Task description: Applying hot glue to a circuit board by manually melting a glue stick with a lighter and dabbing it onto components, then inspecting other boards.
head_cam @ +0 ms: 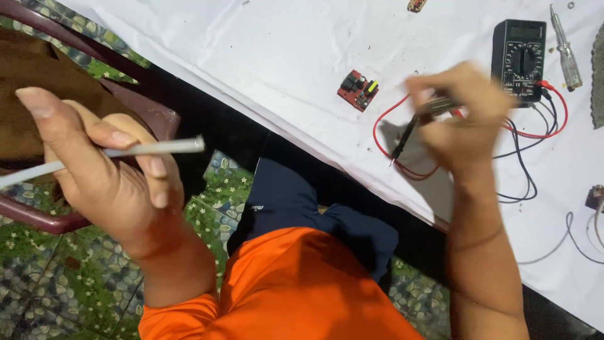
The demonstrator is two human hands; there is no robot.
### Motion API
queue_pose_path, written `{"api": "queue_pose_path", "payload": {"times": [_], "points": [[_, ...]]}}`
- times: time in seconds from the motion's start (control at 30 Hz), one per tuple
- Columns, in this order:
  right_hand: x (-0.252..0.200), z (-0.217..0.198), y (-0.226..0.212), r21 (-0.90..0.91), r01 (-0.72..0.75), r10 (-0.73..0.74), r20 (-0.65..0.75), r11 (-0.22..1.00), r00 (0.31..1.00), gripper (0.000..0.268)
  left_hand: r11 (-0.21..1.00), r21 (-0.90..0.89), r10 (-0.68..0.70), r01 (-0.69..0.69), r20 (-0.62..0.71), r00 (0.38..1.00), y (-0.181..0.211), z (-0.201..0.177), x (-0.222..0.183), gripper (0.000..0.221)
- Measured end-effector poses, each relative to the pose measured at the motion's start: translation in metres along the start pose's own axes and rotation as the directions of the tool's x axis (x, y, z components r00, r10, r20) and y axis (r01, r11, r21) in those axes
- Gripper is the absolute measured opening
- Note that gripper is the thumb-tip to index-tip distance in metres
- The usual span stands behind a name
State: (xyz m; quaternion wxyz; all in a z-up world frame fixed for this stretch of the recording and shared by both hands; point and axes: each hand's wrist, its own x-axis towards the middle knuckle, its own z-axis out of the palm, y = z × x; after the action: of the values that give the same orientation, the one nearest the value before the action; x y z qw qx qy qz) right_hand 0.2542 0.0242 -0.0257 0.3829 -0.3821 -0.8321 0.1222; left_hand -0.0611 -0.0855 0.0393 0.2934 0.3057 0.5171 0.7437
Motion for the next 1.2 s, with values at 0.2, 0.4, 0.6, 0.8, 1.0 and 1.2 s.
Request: {"api": "queue_pose_path", "payload": {"times": [0.2, 0.4, 0.6, 0.8, 1.0, 1.2], "points": [[-0.029, -0.054, 0.032, 0.131, -0.277, 0.306, -0.343, 0.952, 0.888, 0.027, 0.984, 0.147, -0.108, 0.105, 0.016, 0.994, -0.035, -0.016, -0.004, 0.053], [-0.023, -0.022, -0.011, 0.073, -0.348, 0.354, -0.092, 0.935, 0.931, 0.031, 0.951, 0.189, -0.252, 0.244, 0.02, 0.968, -0.061, 0.001, -0.014, 0.052], [-0.02, 0.011, -0.012, -0.036, -0.218, 0.219, 0.037, 0.975, 0.975, 0.015, 0.978, 0.036, -0.21, 0.207, 0.109, 0.972, -0.082, 0.02, -0.03, 0.055], [-0.02, 0.035, -0.017, -0.223, -0.115, 0.134, 0.074, 0.968, 0.988, 0.029, 0.971, 0.035, -0.238, 0.236, 0.157, 0.958, -0.091, 0.017, -0.043, 0.055], [-0.033, 0.048, 0.001, -0.352, -0.125, 0.184, 0.138, 0.928, 0.973, 0.045, 0.968, 0.03, -0.25, 0.248, 0.186, 0.95, -0.093, 0.006, -0.043, 0.056], [-0.034, 0.049, 0.004, -0.406, -0.028, 0.084, 0.121, 0.913, 0.989, 0.043, 0.969, 0.0, -0.243, 0.248, 0.209, 0.947, -0.093, 0.005, -0.039, 0.054]]}}
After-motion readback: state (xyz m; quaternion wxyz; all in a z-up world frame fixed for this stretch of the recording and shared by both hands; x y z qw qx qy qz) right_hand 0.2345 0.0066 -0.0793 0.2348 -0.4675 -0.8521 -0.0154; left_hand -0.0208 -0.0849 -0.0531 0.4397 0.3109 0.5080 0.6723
